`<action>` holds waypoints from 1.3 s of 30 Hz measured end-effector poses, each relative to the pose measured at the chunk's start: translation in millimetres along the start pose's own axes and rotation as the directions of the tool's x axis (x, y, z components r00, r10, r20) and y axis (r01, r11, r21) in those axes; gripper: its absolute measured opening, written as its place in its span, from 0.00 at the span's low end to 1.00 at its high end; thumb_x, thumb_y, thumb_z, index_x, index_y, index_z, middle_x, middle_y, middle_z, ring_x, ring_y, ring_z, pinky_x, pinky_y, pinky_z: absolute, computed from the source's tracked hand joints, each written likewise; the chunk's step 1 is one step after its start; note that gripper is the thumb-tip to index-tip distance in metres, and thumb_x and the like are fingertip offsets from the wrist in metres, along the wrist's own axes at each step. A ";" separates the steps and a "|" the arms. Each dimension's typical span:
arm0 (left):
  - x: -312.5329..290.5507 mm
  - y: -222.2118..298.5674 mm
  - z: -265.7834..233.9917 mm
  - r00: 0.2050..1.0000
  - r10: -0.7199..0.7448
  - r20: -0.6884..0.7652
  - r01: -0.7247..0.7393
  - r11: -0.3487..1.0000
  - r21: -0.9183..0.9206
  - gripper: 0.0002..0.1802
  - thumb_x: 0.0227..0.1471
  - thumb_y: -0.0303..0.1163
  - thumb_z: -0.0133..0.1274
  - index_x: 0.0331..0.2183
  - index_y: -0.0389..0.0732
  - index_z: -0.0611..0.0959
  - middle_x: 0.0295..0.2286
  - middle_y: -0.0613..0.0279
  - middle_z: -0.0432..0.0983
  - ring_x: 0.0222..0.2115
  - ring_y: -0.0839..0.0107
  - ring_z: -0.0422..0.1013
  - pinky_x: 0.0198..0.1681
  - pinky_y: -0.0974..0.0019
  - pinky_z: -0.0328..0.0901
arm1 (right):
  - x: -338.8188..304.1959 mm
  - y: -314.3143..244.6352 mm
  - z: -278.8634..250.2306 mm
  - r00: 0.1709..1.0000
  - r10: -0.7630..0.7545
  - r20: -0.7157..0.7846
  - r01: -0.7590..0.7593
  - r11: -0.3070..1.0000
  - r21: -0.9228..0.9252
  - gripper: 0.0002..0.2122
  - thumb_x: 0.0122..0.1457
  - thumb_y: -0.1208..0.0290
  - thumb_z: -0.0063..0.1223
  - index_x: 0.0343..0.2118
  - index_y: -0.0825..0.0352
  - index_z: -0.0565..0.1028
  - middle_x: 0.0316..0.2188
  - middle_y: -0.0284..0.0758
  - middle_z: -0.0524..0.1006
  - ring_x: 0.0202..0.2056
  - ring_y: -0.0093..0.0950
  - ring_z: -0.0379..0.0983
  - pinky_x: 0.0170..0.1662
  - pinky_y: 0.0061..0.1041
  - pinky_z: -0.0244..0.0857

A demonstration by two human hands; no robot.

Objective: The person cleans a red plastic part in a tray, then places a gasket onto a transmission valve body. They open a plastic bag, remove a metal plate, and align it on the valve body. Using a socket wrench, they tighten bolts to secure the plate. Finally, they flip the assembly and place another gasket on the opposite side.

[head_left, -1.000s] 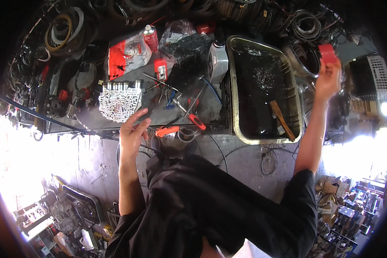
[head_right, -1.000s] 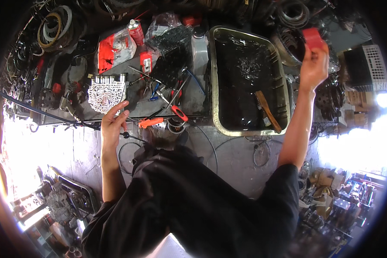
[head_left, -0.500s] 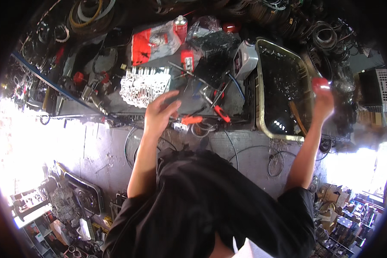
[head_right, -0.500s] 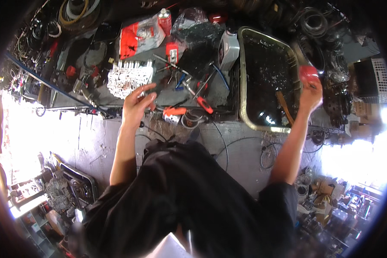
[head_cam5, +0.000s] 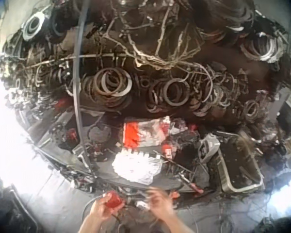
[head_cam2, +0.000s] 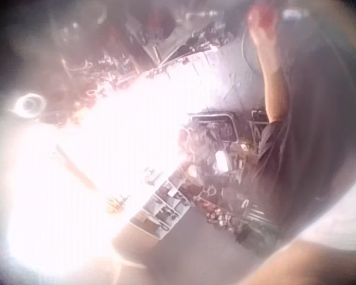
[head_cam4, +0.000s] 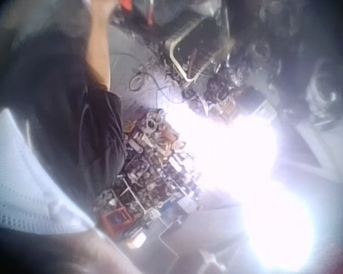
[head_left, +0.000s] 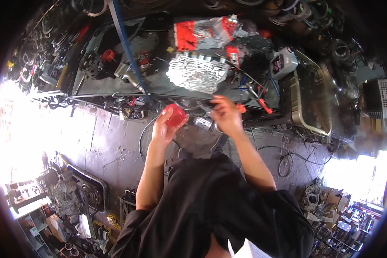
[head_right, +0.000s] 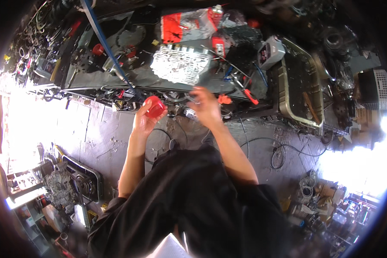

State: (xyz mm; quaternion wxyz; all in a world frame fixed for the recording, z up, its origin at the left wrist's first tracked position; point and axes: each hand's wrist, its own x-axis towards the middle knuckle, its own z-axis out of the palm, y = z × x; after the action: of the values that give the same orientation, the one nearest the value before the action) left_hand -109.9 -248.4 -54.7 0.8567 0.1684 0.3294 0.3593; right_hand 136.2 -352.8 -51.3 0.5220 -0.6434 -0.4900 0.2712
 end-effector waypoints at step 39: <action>-7.8 36.2 -277.0 0.735 0.253 -0.629 -0.177 0.967 0.183 0.23 0.46 0.28 0.62 0.48 0.47 0.83 0.33 0.64 0.80 0.30 0.68 0.77 0.28 0.66 0.70 | -105.6 -24.8 231.7 0.760 0.327 0.562 0.046 0.835 -0.548 0.16 0.62 0.59 0.58 0.40 0.69 0.81 0.34 0.48 0.83 0.36 0.47 0.82 0.38 0.45 0.75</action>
State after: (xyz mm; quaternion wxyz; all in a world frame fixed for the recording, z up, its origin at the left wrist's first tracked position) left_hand -322.1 -214.9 -233.5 0.6320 0.1180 0.6025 0.4729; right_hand -111.1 -355.8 -116.6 0.1034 -0.6676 -0.6401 0.3659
